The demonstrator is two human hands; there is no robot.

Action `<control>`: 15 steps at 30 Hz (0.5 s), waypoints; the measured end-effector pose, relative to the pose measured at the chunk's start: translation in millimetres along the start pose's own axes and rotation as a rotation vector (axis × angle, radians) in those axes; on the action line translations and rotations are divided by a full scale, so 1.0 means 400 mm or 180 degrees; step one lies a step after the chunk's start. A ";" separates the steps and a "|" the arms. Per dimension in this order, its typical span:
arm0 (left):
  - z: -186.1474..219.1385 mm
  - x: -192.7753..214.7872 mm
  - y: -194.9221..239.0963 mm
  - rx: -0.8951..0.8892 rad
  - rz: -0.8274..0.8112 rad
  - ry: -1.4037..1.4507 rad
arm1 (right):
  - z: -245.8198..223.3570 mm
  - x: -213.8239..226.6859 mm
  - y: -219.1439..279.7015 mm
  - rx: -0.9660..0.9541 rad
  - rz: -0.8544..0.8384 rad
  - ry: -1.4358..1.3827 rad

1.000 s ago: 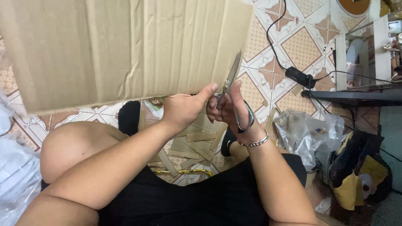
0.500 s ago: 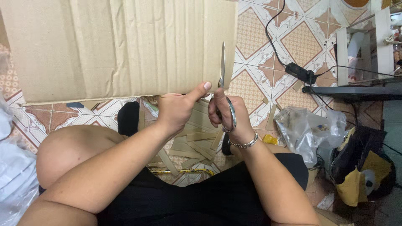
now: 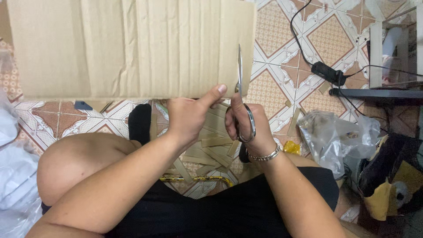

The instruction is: The person sits on the floor and uses scissors to cut a large piece of cardboard into narrow strips. The cut strips accumulate on the floor as the person continues cutting.

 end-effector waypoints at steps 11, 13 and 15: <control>0.039 0.024 -0.101 -0.0021 0.0652 0.0396 | 0.006 0.073 -0.042 0.0657 0.0274 0.0654; 0.017 0.000 -0.064 0.0160 0.0349 0.0204 | -0.015 0.073 -0.051 0.1513 0.0376 -0.0270; 0.000 -0.028 -0.022 0.0162 -0.0071 0.0108 | -0.029 0.078 -0.054 0.1755 0.0589 -0.0768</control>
Point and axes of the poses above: each hand's wrist, its own y-axis away from the middle knuckle, its own x-axis out of the back of the hand, z = x × y, the point moved 2 cm from there along -y, towards the middle knuckle, and after that the axes turned 5 degrees about -y, right-handed, at the moved point
